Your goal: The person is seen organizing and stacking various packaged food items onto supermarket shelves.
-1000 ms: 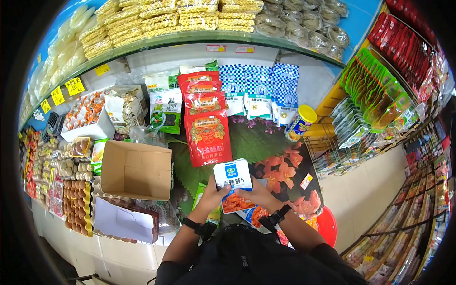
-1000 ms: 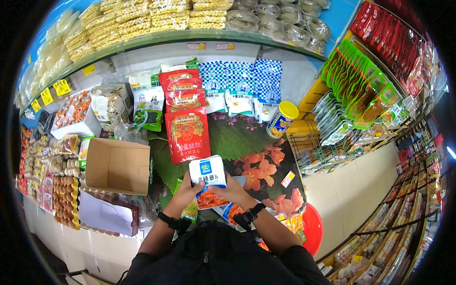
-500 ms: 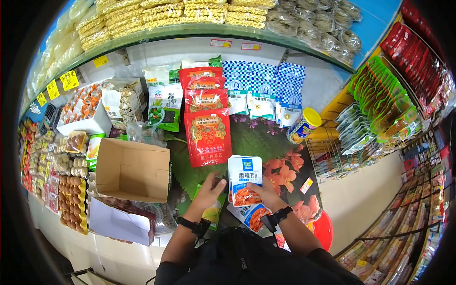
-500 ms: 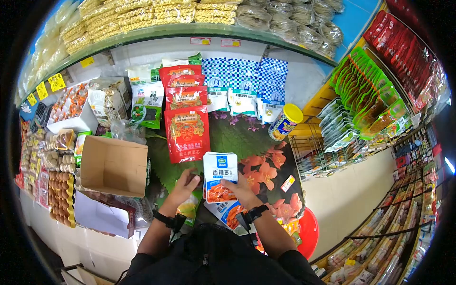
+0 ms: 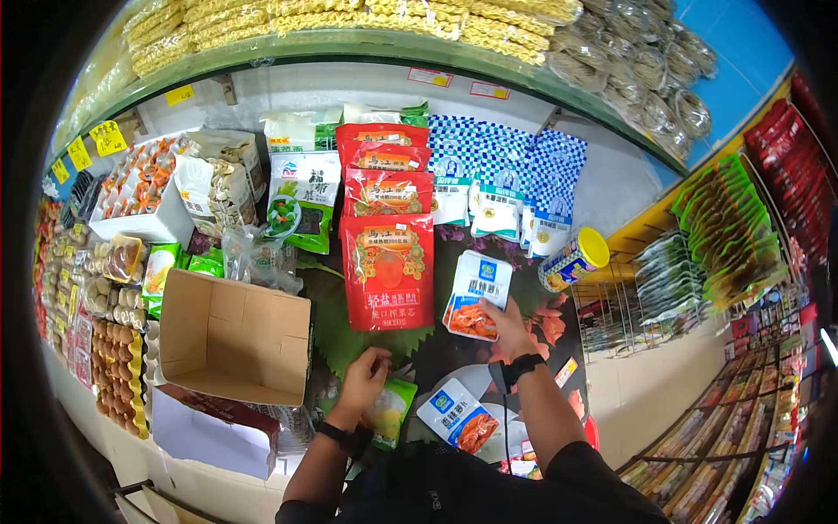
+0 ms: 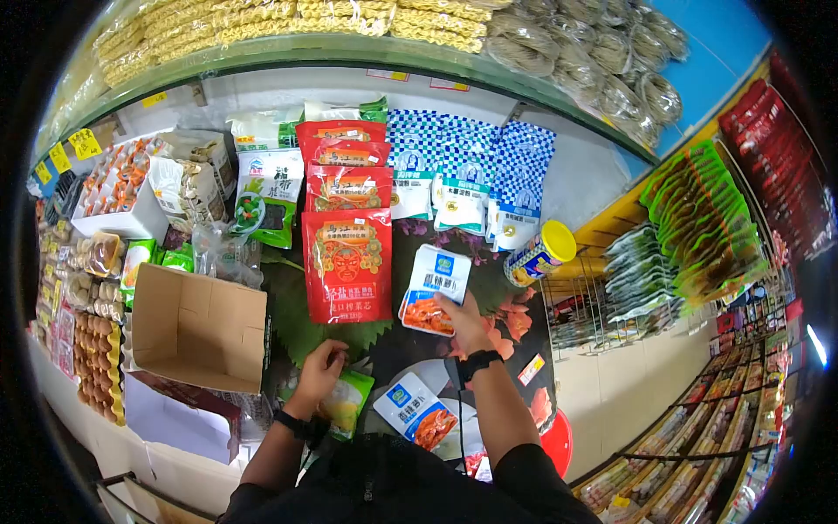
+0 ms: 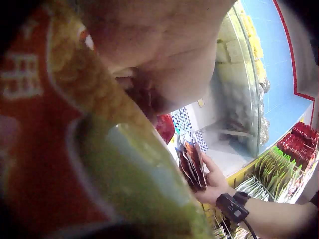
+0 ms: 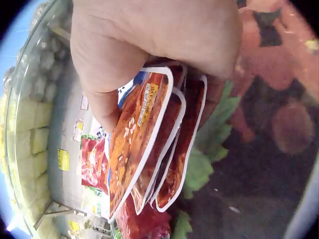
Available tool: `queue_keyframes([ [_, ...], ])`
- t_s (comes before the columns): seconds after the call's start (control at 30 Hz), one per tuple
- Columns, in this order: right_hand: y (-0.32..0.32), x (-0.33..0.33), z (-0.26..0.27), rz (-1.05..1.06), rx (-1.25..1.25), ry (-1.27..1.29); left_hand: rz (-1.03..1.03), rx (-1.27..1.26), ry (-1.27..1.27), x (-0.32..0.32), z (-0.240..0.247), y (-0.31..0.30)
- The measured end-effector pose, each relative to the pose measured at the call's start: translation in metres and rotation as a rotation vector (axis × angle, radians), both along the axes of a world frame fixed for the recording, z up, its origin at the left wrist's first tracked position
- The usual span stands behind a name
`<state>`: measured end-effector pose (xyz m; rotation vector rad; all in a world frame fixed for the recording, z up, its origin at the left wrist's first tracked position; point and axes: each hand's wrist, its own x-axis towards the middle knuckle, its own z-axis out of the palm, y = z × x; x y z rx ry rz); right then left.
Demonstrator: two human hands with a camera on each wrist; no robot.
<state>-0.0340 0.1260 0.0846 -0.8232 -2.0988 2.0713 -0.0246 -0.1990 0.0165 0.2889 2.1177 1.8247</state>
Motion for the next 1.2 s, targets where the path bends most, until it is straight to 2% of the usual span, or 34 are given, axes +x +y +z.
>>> queue_keyframes([
  [0.1,-0.001,-0.038,0.023,-0.003,-0.127,0.099,0.001,0.046,-0.042,0.002,-0.005,-0.002],
  [0.23,0.029,-0.101,-0.001,0.052,-0.074,0.200,0.033,0.165,-0.132,0.005,-0.008,-0.002],
  [0.27,0.031,-0.114,-0.003,0.067,-0.142,0.226,0.039,0.178,-0.167,0.005,-0.008,-0.002],
  [0.37,0.039,-0.148,-0.019,0.152,-0.134,0.187,0.040,0.169,-0.180,0.003,-0.016,-0.004],
  [0.4,0.038,-0.156,-0.022,0.218,-0.038,0.186,0.040,0.173,-0.166,0.004,-0.014,-0.005],
  [0.53,0.041,-0.171,-0.028,0.340,0.109,0.057,0.064,0.202,-0.183,0.005,-0.012,-0.005],
  [0.63,0.039,-0.167,-0.024,0.338,0.103,0.068,0.077,0.247,-0.238,0.006,-0.009,-0.005],
  [0.9,0.036,-0.170,-0.037,0.265,-0.003,0.231,0.077,0.215,-0.194,0.005,-0.007,-0.005],
  [1.0,0.040,-0.175,-0.028,0.305,0.218,0.205,0.074,0.190,-0.181,0.004,-0.007,-0.005],
  [1.07,0.047,-0.177,-0.049,0.246,0.480,0.206,0.073,0.182,-0.186,0.005,-0.009,-0.005],
  [1.13,0.044,-0.174,-0.044,0.237,0.737,0.158,0.083,0.191,-0.202,0.004,-0.010,-0.004],
  [1.2,0.036,-0.170,-0.040,0.239,0.931,0.271,0.090,0.186,-0.205,0.005,-0.007,-0.004],
])
